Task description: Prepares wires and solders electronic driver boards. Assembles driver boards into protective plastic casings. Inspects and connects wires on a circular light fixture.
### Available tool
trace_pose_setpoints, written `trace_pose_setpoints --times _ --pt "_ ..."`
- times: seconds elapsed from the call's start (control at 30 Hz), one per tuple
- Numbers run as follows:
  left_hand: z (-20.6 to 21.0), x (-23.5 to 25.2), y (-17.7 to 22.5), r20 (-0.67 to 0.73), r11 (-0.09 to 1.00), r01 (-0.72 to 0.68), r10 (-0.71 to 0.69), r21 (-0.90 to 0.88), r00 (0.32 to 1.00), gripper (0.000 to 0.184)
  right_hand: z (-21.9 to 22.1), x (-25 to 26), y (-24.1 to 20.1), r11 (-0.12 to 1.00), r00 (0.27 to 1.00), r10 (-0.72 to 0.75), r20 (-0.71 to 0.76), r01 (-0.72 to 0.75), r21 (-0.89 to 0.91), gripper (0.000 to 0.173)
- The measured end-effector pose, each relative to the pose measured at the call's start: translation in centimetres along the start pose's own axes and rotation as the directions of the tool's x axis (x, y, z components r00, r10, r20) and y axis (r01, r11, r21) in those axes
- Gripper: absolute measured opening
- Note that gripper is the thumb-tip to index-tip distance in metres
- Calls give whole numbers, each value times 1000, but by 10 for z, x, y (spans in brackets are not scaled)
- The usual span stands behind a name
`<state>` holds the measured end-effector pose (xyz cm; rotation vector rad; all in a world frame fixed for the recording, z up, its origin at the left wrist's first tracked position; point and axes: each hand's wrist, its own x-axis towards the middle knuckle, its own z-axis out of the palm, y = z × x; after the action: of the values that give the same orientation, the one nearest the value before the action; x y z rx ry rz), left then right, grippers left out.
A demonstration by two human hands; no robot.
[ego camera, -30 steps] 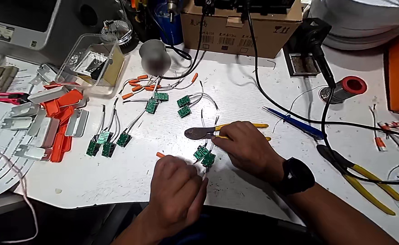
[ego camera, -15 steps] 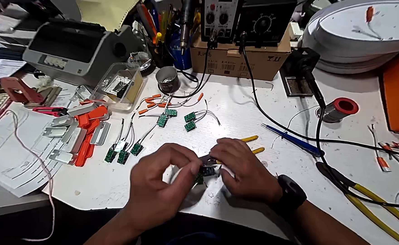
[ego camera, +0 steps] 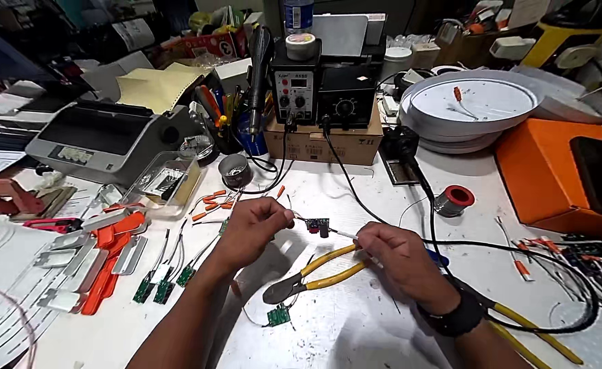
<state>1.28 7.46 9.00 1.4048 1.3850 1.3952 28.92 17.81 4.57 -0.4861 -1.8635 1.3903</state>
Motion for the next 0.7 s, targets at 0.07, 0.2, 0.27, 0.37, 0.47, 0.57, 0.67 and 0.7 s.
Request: trace_pose_setpoints --times 0.07,0.2,0.27,0.37,0.47,0.57,0.67,0.7 --pt "1 -3 -5 18 999 19 -19 -26 1000 17 -5 1 4 999 999 40 30 -39 -7 24" --pt "8 -9 -9 -17 998 -1 0 -61 1000 17 -8 3 6 994 998 51 44 -46 -99 25" --pt "12 -11 -10 21 994 -40 42 -100 999 16 -11 1 6 976 999 -30 28 35 -215 24" --pt "14 -11 -10 84 990 -59 70 -130 994 15 -17 1 2 898 991 -132 35 134 -419 20" --pt "13 -10 -14 131 996 -34 44 -81 990 14 -19 1 1 733 971 -230 73 221 -644 25" --pt "17 -9 -14 161 998 -8 -1 57 987 13 -18 0 0 651 956 -284 69 245 -718 25" --pt "22 -10 -12 175 990 52 -74 131 982 12 -18 -1 -1 653 947 -318 45 253 -714 23" --pt "22 -9 -12 187 988 69 -95 142 978 11 -17 -1 -2 651 944 -327 40 256 -715 22"
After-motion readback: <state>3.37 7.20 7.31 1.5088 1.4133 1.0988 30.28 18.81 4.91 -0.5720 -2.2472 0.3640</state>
